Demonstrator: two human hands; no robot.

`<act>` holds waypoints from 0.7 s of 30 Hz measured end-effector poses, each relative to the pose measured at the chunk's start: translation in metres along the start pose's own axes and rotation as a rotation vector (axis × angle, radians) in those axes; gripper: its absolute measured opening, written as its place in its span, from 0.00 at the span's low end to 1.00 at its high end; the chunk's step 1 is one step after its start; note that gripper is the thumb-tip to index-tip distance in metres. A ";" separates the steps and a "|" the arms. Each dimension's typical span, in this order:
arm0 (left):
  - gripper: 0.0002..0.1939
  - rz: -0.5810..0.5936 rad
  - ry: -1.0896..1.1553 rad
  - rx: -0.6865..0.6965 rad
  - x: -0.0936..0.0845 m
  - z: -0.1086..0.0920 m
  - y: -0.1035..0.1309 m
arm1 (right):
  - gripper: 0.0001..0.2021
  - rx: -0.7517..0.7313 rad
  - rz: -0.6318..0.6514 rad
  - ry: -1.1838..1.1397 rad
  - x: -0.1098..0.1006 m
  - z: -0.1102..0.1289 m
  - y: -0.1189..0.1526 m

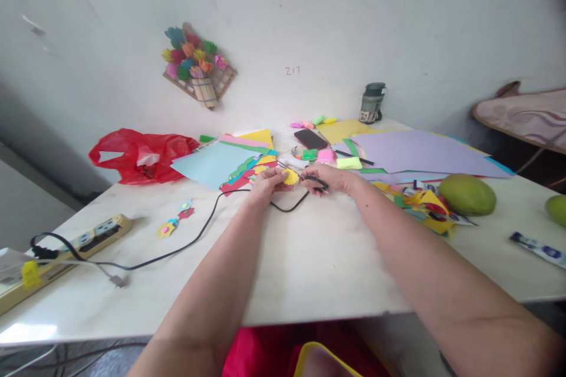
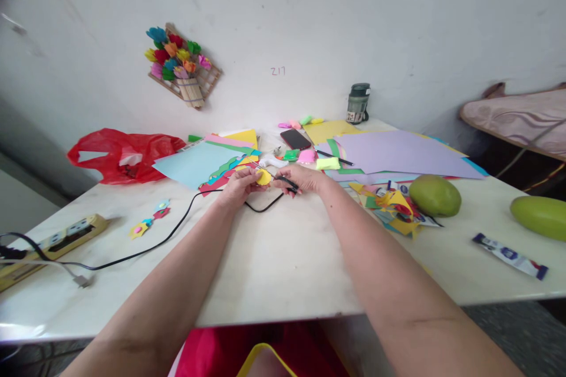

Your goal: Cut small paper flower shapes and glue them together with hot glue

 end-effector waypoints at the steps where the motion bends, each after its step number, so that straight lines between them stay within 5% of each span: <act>1: 0.17 0.004 0.001 -0.002 0.000 0.000 0.000 | 0.09 0.000 -0.001 0.007 0.000 0.001 0.001; 12: 0.17 -0.028 0.029 0.004 0.002 -0.001 -0.001 | 0.08 0.014 -0.026 0.048 -0.003 0.013 0.008; 21: 0.15 -0.047 0.029 0.025 0.002 -0.004 0.000 | 0.12 -0.049 -0.182 -0.030 -0.018 0.002 0.006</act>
Point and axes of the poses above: each hand's wrist, its own y-axis away from the middle knuckle, its own x-axis out of the palm, z = x × y, the point moved 5 cm from there along -y, towards the middle knuckle, and after that the axes turned 11 degrees about -x, right-handed, at the moved point
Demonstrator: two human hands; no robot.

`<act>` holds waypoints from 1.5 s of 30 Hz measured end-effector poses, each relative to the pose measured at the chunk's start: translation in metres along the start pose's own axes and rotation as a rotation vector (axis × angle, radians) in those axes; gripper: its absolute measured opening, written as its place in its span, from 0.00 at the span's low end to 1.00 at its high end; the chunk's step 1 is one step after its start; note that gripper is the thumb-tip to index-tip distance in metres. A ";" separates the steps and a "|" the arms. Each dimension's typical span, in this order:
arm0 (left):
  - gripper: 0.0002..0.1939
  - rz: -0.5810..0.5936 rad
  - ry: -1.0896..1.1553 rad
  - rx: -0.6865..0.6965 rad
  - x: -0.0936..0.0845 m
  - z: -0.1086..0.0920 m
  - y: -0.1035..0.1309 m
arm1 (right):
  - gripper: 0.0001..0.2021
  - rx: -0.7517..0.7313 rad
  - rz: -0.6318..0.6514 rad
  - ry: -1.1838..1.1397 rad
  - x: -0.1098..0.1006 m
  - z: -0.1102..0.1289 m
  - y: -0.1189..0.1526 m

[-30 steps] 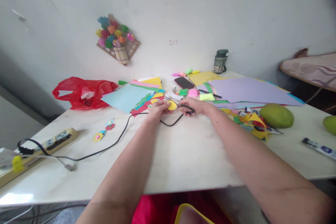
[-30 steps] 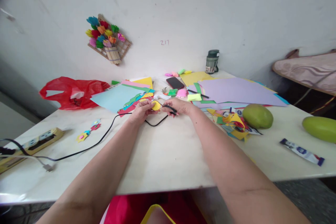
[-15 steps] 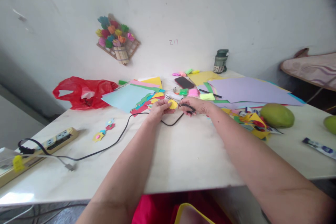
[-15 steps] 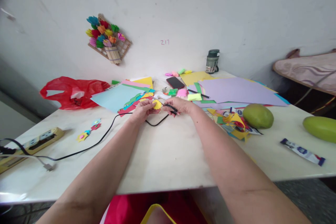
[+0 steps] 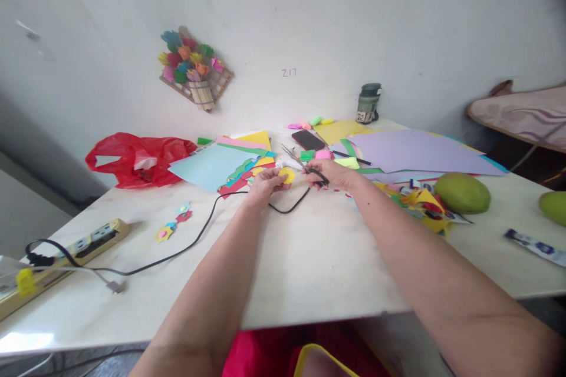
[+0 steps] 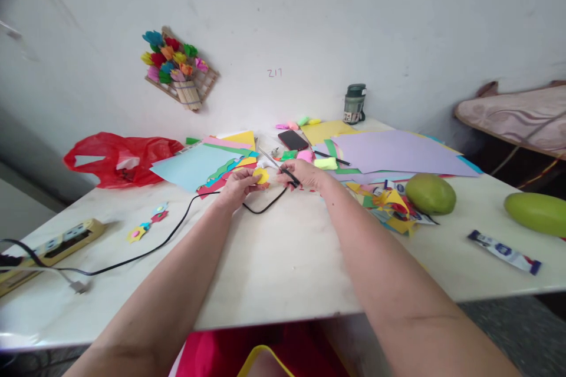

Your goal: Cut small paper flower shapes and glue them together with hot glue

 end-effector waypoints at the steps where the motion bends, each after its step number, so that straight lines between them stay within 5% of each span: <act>1: 0.15 0.007 -0.005 0.000 0.000 0.000 0.000 | 0.13 -0.001 -0.025 -0.032 0.000 0.000 -0.001; 7: 0.14 0.039 -0.034 -0.020 0.002 0.001 -0.001 | 0.17 -0.040 -0.153 -0.158 -0.001 0.006 -0.004; 16: 0.15 0.105 -0.128 -0.017 0.009 -0.002 0.005 | 0.17 -0.076 -0.183 -0.170 0.007 0.007 -0.010; 34: 0.17 0.054 -0.012 -0.037 0.012 0.000 0.003 | 0.12 -0.070 -0.324 -0.143 0.013 0.019 -0.011; 45: 0.19 0.016 -0.035 0.027 0.007 -0.003 0.001 | 0.16 -0.073 -0.287 -0.145 0.008 0.012 -0.011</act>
Point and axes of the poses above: each hand's wrist, its own y-axis away from the middle knuckle, its own x-axis out of the palm, z = x × y, the point moved 5 cm from there along -y, towards the middle knuckle, and after that the axes turned 11 degrees about -x, right-handed, at the moved point
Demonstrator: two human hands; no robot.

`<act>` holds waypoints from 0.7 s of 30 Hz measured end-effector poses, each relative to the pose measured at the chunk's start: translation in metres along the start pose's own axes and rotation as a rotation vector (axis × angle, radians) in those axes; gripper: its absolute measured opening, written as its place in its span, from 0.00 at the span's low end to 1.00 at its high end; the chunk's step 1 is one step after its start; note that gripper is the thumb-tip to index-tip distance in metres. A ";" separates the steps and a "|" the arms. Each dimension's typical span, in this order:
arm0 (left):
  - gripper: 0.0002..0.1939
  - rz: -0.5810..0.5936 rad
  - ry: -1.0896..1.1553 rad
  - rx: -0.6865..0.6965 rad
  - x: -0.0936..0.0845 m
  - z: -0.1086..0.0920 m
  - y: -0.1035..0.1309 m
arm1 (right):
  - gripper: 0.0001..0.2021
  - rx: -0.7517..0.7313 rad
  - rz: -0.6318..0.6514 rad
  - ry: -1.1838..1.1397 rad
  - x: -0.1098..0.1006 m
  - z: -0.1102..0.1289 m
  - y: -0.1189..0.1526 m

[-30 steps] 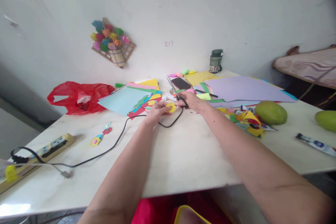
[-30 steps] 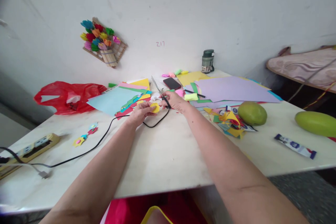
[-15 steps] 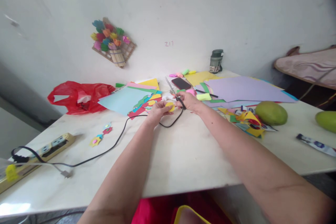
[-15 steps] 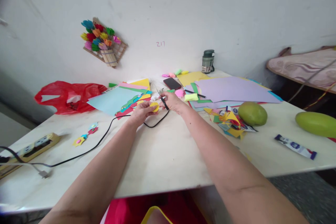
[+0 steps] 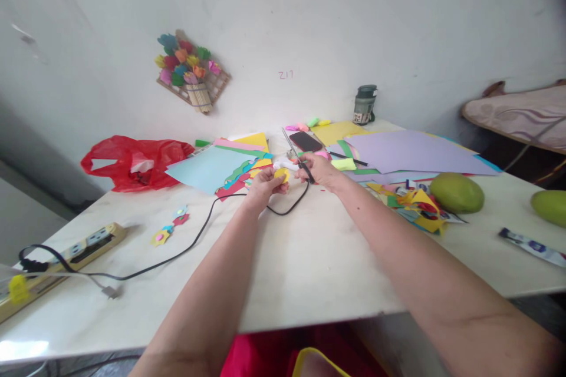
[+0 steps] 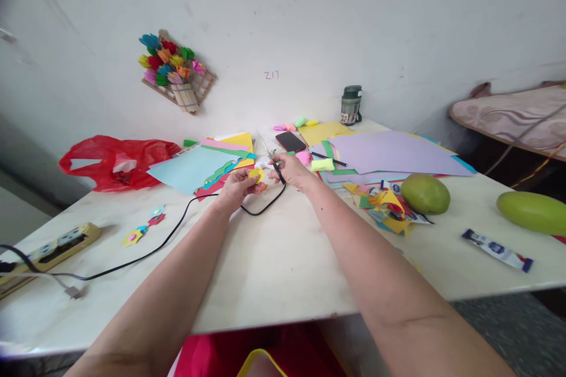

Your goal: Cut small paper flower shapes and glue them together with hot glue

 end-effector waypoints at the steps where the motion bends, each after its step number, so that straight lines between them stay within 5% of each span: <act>1: 0.19 0.006 -0.025 -0.008 0.001 0.000 0.001 | 0.17 -0.007 -0.015 0.003 -0.002 0.001 0.000; 11: 0.16 0.035 -0.156 -0.038 0.003 0.003 0.000 | 0.15 -0.077 0.016 0.000 0.004 0.004 -0.003; 21: 0.18 0.006 0.018 -0.017 -0.002 0.003 -0.001 | 0.15 0.013 0.024 0.017 0.006 0.004 0.002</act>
Point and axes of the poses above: each hand's wrist, its own y-axis away from the middle knuckle, its own x-axis out of the palm, z = x × y, the point moved 5 cm from there along -y, towards the middle knuckle, and after that the axes turned 11 degrees about -x, right-handed, at the moved point
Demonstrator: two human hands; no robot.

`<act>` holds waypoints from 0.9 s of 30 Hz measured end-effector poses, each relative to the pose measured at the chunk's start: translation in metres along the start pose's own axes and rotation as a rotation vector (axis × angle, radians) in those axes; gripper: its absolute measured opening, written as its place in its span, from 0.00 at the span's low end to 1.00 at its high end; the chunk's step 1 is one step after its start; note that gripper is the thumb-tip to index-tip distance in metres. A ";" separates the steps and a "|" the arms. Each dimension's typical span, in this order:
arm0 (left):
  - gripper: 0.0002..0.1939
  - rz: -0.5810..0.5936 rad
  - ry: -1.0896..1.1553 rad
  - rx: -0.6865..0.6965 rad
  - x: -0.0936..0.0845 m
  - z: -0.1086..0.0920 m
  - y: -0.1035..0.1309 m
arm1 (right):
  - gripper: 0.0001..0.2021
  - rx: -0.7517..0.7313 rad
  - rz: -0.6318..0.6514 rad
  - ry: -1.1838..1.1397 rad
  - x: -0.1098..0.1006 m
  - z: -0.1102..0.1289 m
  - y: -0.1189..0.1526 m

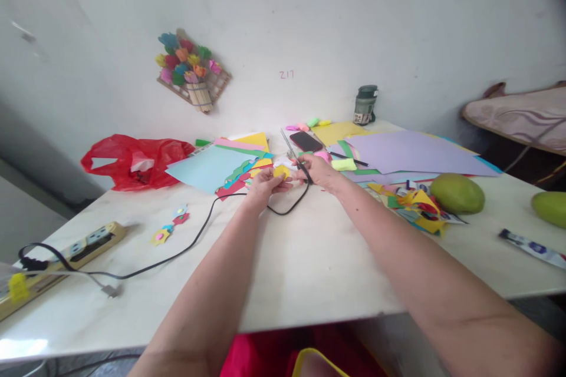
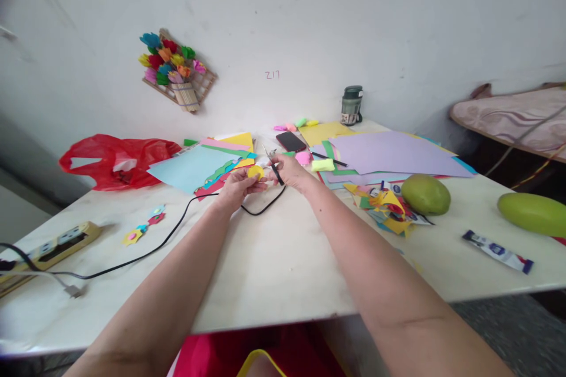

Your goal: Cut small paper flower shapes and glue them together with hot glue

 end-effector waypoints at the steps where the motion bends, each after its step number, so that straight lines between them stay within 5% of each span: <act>1: 0.19 -0.001 0.016 -0.002 -0.001 0.001 -0.001 | 0.15 0.025 0.016 0.027 -0.002 -0.002 0.001; 6: 0.18 -0.024 0.086 0.003 -0.005 0.002 -0.003 | 0.12 0.147 0.158 0.110 -0.011 -0.005 0.007; 14: 0.13 -0.051 0.122 0.012 -0.007 -0.001 -0.001 | 0.11 0.100 0.450 0.146 -0.006 0.000 0.015; 27: 0.13 -0.040 0.148 -0.041 -0.005 0.002 -0.001 | 0.14 0.070 0.482 0.223 -0.003 -0.005 0.012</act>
Point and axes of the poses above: each hand's wrist, its own y-axis away from the middle knuckle, its own x-axis out of the palm, z = x × y, the point moved 5 cm from there along -y, towards the middle knuckle, and after that the axes turned 11 degrees about -x, right-handed, at the moved point
